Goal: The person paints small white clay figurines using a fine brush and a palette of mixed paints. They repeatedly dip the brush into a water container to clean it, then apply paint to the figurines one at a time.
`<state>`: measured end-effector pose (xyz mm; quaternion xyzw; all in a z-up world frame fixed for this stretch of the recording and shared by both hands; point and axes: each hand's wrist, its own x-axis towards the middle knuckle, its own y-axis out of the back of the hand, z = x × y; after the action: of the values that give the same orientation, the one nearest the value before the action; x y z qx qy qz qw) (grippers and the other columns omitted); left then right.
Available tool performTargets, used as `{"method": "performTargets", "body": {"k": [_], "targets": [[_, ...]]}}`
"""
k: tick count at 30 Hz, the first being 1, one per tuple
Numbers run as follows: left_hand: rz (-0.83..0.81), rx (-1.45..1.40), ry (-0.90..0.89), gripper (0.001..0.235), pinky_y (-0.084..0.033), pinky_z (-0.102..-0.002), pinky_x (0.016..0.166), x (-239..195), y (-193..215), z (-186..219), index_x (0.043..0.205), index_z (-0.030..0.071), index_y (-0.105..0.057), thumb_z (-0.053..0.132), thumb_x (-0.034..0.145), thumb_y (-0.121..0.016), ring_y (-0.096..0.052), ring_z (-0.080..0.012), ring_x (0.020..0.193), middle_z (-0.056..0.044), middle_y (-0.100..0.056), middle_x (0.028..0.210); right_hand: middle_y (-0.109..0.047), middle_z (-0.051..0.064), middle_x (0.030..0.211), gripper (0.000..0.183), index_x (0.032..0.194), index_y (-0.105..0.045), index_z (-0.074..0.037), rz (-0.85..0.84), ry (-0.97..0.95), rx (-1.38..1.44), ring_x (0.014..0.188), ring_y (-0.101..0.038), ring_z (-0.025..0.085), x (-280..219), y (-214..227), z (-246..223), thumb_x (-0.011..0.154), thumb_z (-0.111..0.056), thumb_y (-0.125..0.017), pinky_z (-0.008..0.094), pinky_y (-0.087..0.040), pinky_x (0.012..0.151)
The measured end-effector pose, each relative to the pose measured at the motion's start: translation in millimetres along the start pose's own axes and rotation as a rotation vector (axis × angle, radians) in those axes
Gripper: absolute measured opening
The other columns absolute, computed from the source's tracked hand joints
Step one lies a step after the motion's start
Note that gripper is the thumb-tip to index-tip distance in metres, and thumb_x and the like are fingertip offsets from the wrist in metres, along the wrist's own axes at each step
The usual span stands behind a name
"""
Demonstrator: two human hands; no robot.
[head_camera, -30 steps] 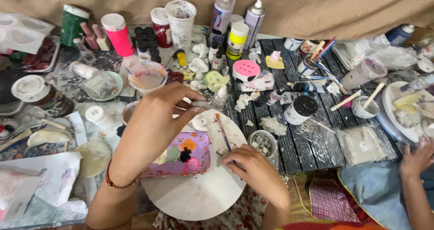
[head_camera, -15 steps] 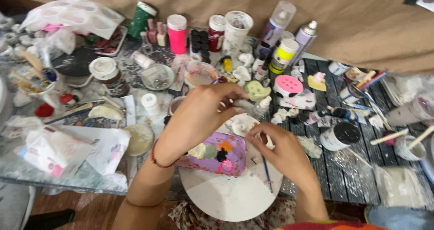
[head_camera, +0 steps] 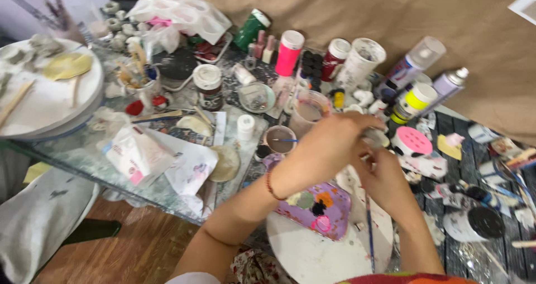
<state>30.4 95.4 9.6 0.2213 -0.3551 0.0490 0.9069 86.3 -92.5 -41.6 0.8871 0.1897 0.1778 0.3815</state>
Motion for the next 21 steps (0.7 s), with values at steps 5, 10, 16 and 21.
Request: {"method": "performTargets", "body": {"k": [5,10,16,21], "targets": [[-0.058,-0.088,0.024,0.036,-0.057,-0.046,0.088,-3,-6,0,0.123,0.004,-0.066,0.001,0.086,-0.065,-0.072,-0.0366,0.101,-0.017,-0.075,0.103,-0.061,0.01,0.12,0.037,0.138,-0.051,-0.001,0.152,0.191,0.622,0.099,-0.059,0.016,-9,4,20,0.102,-0.008,-0.05,0.031,-0.048,0.084],[-0.063,-0.041,0.056,0.047,-0.057,-0.048,0.081,-1,-9,1,0.13,0.004,-0.06,0.002,0.083,-0.065,-0.073,-0.0373,0.092,-0.016,-0.075,0.09,-0.068,0.008,0.117,0.037,0.128,-0.058,-0.002,0.278,0.154,0.858,0.087,-0.063,0.017,-26,12,10,0.107,-0.022,-0.035,0.031,-0.051,0.077],[-0.07,-0.027,0.044,0.05,-0.055,-0.051,0.076,-4,-12,-1,0.134,0.004,-0.055,0.006,0.086,-0.067,-0.072,-0.04,0.088,-0.02,-0.073,0.087,-0.067,0.015,0.113,0.017,0.126,-0.056,0.004,0.372,0.17,0.545,0.09,-0.065,0.018,-33,-2,0,0.113,-0.006,-0.061,0.032,-0.055,0.076],[-0.025,-0.059,-0.033,0.051,-0.056,-0.048,0.078,-5,-23,-3,0.142,0.006,-0.051,0.002,0.092,-0.06,-0.073,-0.0372,0.091,-0.02,-0.073,0.095,-0.065,0.015,0.129,0.016,0.127,-0.058,0.004,0.473,0.216,0.554,0.109,-0.066,0.018,-32,1,-1,0.113,-0.002,-0.06,0.034,-0.061,0.077]]}}
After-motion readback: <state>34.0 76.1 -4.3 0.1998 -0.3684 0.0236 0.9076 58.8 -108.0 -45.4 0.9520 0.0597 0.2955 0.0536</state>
